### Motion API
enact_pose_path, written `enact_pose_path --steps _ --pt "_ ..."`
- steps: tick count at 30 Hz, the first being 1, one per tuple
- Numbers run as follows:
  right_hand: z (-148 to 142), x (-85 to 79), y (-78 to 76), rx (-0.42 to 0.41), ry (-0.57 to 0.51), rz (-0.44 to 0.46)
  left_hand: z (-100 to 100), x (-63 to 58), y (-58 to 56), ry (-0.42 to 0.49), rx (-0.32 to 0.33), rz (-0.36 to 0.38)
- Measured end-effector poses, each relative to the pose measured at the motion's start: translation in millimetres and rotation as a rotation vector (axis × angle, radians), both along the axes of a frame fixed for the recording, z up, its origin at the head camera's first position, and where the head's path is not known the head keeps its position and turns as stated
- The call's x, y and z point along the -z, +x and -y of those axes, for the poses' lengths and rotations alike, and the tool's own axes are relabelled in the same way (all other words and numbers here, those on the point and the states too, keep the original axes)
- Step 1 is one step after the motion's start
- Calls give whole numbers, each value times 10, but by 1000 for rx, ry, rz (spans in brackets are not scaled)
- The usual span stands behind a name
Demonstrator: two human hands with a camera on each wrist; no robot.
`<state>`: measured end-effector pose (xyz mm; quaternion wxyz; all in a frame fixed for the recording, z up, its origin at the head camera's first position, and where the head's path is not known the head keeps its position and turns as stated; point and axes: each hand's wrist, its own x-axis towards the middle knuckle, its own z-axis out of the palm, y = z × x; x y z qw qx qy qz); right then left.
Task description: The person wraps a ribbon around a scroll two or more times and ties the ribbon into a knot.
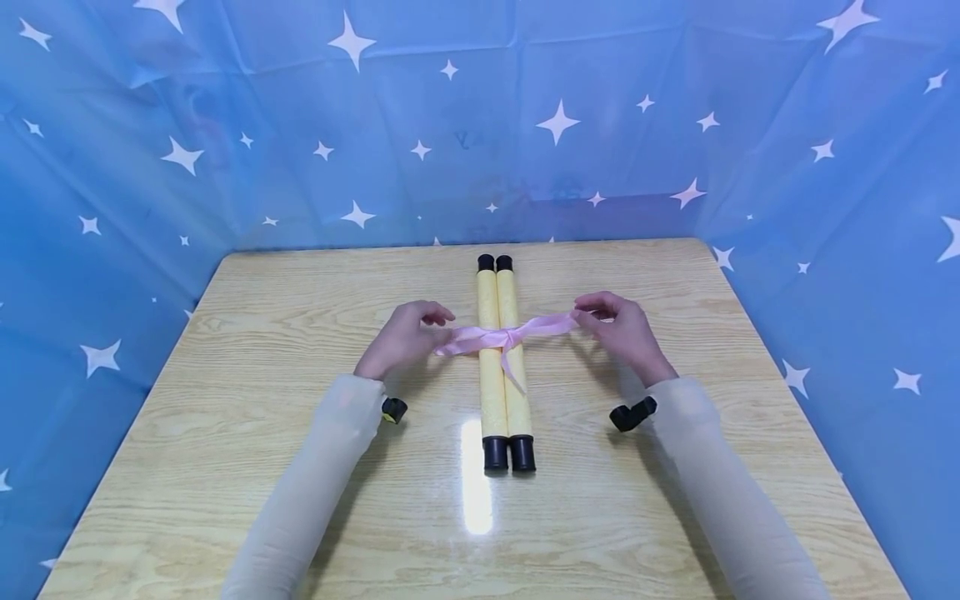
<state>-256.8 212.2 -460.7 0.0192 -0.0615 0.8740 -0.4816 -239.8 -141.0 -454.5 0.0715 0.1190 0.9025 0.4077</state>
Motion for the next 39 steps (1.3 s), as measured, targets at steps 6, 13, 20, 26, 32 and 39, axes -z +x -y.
enact_pose_path --steps 6,13,20,26,32,39 --pt "285 -152 184 -57 74 -92 -328 -127 -74 0 93 -128" --pt "711 -88 446 -338 173 -105 -690 -101 -177 -83 186 -118" --pt "731 5 513 -444 146 -142 -813 -44 -212 -129 195 -103" --pt "480 -60 571 -466 156 -76 -826 -45 -218 -93 185 -90" --pt "247 -84 616 -512 221 28 -821 -48 -223 -97 174 -93" --pt "40 -71 665 -609 275 137 -829 -20 -233 -99 182 -94"
